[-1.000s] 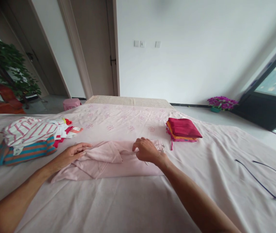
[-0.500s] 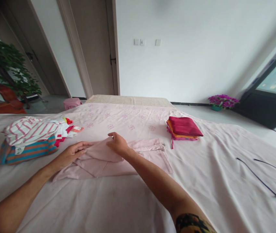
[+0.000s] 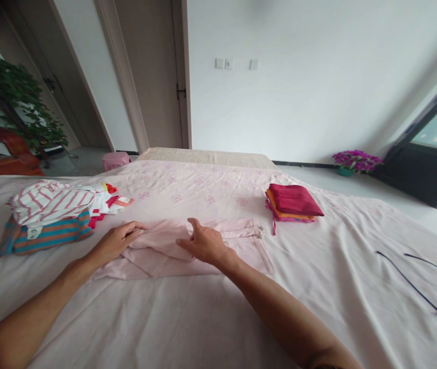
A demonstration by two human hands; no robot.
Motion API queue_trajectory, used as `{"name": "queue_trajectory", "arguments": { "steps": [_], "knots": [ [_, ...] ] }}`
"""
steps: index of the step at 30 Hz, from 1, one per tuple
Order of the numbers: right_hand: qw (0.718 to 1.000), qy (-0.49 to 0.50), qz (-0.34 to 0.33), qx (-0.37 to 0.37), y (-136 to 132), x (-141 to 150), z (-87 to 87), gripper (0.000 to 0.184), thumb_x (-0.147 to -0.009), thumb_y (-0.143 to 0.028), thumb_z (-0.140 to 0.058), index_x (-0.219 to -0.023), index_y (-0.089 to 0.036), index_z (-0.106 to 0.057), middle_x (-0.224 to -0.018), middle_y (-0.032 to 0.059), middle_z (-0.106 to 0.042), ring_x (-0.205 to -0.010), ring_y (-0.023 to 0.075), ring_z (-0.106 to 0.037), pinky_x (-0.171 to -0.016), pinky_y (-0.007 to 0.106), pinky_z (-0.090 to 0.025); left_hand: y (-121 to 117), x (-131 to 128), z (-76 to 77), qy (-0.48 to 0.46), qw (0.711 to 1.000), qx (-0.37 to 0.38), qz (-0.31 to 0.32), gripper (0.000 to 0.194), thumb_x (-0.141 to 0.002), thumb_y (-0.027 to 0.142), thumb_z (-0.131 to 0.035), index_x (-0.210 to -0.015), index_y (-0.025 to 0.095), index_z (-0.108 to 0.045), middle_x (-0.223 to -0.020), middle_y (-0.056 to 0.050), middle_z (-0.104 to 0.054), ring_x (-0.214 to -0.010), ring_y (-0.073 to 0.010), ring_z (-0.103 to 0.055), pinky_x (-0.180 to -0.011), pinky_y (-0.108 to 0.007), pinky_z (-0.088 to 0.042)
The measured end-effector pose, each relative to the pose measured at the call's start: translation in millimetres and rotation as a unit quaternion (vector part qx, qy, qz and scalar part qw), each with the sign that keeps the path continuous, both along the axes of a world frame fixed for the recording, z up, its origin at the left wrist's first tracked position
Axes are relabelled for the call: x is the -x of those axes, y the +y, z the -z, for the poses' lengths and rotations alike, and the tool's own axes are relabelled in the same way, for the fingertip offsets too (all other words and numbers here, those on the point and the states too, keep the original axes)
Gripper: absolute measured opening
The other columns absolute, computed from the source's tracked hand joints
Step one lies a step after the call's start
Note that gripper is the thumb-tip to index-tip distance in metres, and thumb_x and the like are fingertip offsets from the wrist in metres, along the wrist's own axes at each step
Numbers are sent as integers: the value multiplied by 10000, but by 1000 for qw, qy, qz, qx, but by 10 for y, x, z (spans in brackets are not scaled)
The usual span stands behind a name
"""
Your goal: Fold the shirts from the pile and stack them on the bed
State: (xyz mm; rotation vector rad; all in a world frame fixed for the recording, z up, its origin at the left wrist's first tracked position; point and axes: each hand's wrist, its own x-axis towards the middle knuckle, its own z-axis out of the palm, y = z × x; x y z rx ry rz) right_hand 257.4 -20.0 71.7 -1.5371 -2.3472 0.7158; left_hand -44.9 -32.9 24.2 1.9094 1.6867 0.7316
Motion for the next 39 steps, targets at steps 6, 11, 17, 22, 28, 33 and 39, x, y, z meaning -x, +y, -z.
{"name": "queue_trajectory", "arguments": {
  "steps": [6,11,17,22,28,33,39],
  "knots": [
    [995,56,-73,-37,-139,-73,85,750,-717,-169,-601,-1436,-306,-436,-933,-2,-663,-806,160,-614,-683,240,-398,-18,30,2,-46,999,11,18,450,-869,535,-503,-1130,206,-666,-1029,-55,-723,-938,-228,-642,-856,-310,-466],
    [990,21,-131,-38,-132,-255,61,684,-708,-127,-579,-1369,-294,-532,-872,-10,-665,-775,157,-601,-679,236,-403,-13,50,-2,-3,1000,22,15,404,-849,526,-516,-1063,234,-696,-961,-30,-734,-840,-211,-653,-727,-264,-469],
    [984,12,-95,-152,-155,-250,-115,341,-909,-267,-538,-1234,-237,-638,-1021,56,-693,-962,205,-601,-869,312,-435,-35,-22,-152,122,991,50,19,338,-840,499,-527,-1027,258,-675,-794,6,-720,-704,-186,-649,-592,-238,-388],
    [952,-28,-218,-211,-242,-129,41,553,-967,-385,-499,-1469,-174,-401,-1479,139,-446,-1361,265,-381,-1117,421,-311,-79,-49,-240,182,982,43,20,289,-865,463,-491,-1041,278,-628,-784,24,-716,-719,-172,-659,-597,-237,-372],
    [962,-21,-210,-171,-175,-440,80,319,-970,-245,-471,-1248,-223,-623,-1230,72,-657,-1116,198,-594,-993,334,-427,-116,1,-254,255,967,-4,-24,259,-854,475,-510,-945,262,-627,-844,4,-726,-803,-200,-670,-648,-263,-393],
    [976,-65,-66,-197,102,-956,9,389,-812,-117,-593,-1182,-209,-669,-1109,76,-696,-1079,238,-575,-943,361,-415,-93,-32,-272,197,975,-65,80,313,-853,506,-534,-994,253,-653,-1055,-18,-697,-986,-193,-634,-838,-266,-437],
    [969,-112,-79,-204,190,-1225,131,265,-791,-90,-560,-972,-208,-714,-909,62,-675,-901,204,-562,-791,306,-400,-42,48,-194,189,974,4,122,297,-749,367,-628,-1018,243,-652,-1041,-9,-686,-972,-208,-624,-857,-281,-437]
  ]
}}
